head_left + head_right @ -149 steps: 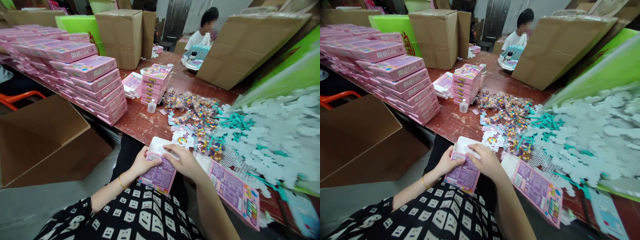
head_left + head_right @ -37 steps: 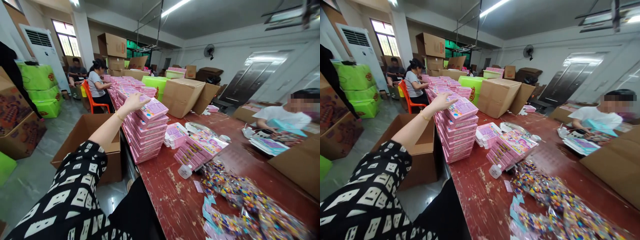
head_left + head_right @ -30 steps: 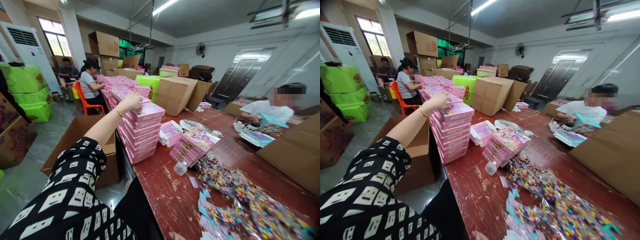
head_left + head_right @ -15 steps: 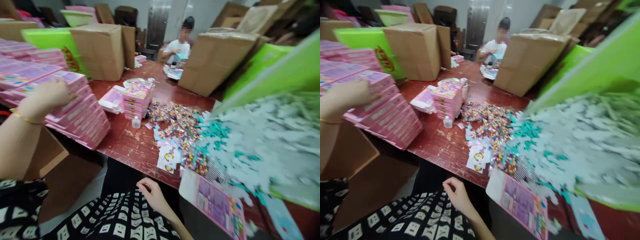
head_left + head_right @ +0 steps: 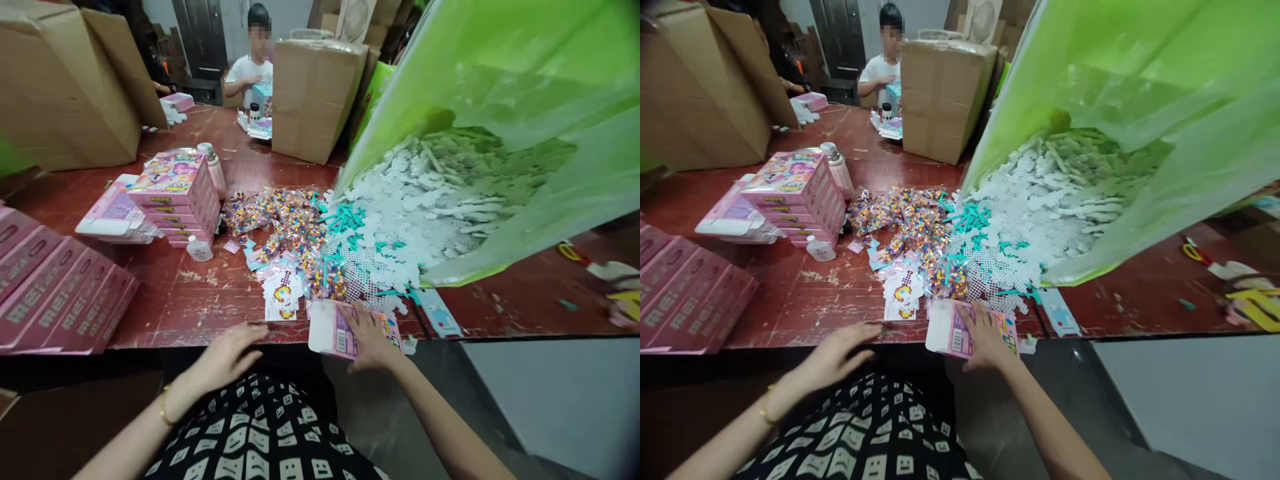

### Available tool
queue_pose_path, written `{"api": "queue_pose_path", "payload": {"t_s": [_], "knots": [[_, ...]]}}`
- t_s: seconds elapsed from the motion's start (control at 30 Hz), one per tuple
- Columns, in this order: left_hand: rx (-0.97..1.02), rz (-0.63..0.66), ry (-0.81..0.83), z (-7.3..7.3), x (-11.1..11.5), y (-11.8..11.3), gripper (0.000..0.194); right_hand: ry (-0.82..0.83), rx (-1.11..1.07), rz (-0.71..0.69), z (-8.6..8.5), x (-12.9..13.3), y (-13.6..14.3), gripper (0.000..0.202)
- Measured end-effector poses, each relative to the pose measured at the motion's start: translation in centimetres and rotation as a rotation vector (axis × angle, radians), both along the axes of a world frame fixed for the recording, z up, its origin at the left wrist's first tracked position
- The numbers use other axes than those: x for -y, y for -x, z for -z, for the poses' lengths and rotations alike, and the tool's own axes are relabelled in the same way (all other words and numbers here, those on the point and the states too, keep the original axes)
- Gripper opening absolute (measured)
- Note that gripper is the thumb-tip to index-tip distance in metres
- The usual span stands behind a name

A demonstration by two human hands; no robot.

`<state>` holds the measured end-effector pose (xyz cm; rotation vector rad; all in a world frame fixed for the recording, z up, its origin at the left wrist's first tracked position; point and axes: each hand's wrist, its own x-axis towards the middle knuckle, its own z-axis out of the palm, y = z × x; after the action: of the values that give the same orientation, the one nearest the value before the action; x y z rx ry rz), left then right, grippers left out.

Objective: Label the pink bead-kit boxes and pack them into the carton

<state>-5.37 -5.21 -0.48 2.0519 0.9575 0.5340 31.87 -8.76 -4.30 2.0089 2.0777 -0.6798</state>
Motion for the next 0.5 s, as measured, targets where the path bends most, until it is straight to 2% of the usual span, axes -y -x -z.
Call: {"api": "queue_pose_path", "payload": {"t_s": [0.07,0.13,0.23,0.33,0.4,0.43,0.5], "knots": [[0.083,0.071,0.212,2.7,1.0,-3.1,0.038,-0.021,-0.006,-0.029,0.0,-0.4,0.2,0.138],[0.153,0.100,0.368,3.9,1.8,-5.4,0.037,-0.078,-0.030,-0.030,-0.7,-0.3,0.2,0.135],[0.262,0.120,0.581,4.1,2.4,-8.1,0.043,-0.232,-0.093,-0.008,-2.0,0.9,-0.3,0.132],[0.471,0.124,0.794,3.9,2.5,-10.5,0.050,-0.363,-0.160,0.044,-2.5,1.8,0.4,0.132],[0.618,0.050,0.871,3.8,2.5,-12.1,0.054,-0.453,-0.207,0.067,-2.5,1.5,2.5,0.132],[0.668,-0.036,0.873,3.8,2.5,-12.7,0.055,-0.512,-0.240,0.068,-2.5,1.1,4.1,0.134],[0.726,-0.289,0.798,3.7,2.4,-13.2,0.051,-0.635,-0.328,0.048,-2.6,0.0,7.9,0.137]]}}
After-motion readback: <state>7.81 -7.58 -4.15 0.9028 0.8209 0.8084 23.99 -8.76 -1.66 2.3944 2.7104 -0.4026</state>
